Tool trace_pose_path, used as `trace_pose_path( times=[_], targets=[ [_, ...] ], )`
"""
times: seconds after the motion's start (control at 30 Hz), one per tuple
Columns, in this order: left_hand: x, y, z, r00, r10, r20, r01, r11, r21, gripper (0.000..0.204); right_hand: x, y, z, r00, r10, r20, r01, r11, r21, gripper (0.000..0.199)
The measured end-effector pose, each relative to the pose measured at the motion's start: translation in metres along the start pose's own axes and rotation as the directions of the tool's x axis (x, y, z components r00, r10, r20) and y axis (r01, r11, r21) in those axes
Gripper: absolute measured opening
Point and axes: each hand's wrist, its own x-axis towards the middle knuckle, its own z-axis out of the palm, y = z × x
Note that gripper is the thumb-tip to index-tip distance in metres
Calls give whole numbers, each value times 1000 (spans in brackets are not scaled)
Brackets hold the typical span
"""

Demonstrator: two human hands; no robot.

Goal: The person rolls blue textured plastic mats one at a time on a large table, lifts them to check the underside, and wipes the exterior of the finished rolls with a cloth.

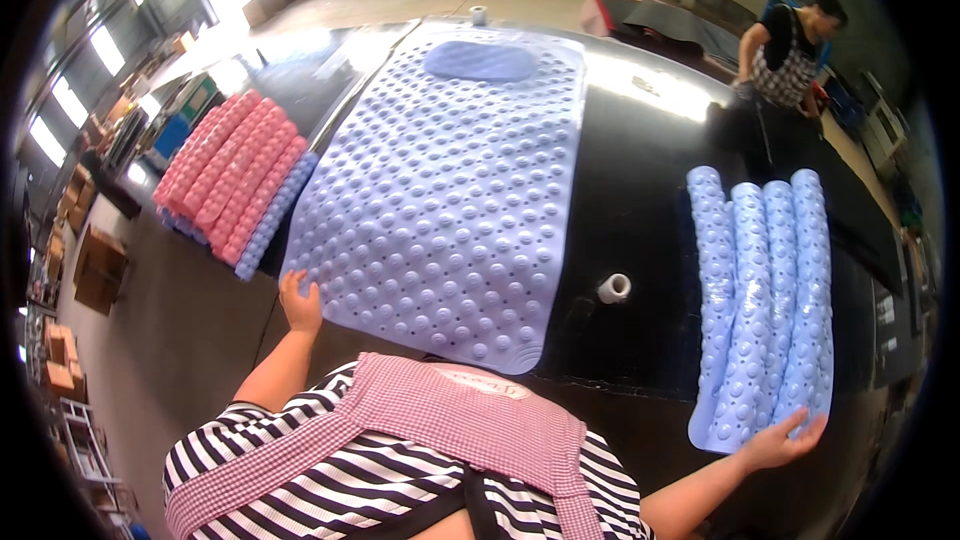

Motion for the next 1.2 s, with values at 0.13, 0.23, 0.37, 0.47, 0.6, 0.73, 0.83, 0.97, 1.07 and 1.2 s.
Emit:
trace_pose_path(
  times=[0.13, 0.23, 0.37, 0.47, 0.6, 0.73, 0.83, 0.97, 1.07, 1.2],
  targets=[
    [23, -52, 8, 875, -458, -154, 460, 888, -26, 47, -87, -141, 59, 653, -140, 744, -623, 458, 634, 45],
    [34, -80, 2, 718, -682, 136, 665, 617, -420, 47, -177, -237, 64, -25, -173, 985, -892, 448, 56, 73],
    [32, -89, -8, 757, -623, 199, 642, 648, -410, 44, -258, -282, 50, -171, -81, 982, -898, 423, -121, 83],
    [37, -84, -26, 748, -614, 251, 652, 612, -447, 42, -277, -297, 43, -68, -10, 998, -862, 504, -54, 80],
    [48, -95, -42, 705, -551, 448, 695, 406, -594, 41, -279, -312, 52, 66, 176, 982, -822, 567, -46, 72],
    [66, -97, -62, 563, -349, 750, 801, 7, -598, 34, -286, -299, 62, 83, 208, 974, -815, 577, -54, 68],
    [75, -100, -61, 518, -221, 826, 840, -52, -540, 28, -283, -305, 60, 152, 249, 957, -754, 655, -50, 66],
    [96, -95, -61, 395, -171, 903, 918, 36, -395, 31, -279, -309, 59, 39, 129, 991, -745, 664, -57, 49],
    [106, -101, -57, 395, -152, 906, 918, 106, -383, 33, -284, -321, 54, 122, 145, 982, -731, 682, -10, 52],
    [117, -103, -58, 450, -42, 892, 881, 182, -436, 41, -283, -322, 51, 359, 269, 894, -573, 819, -16, 56]
  ],
)
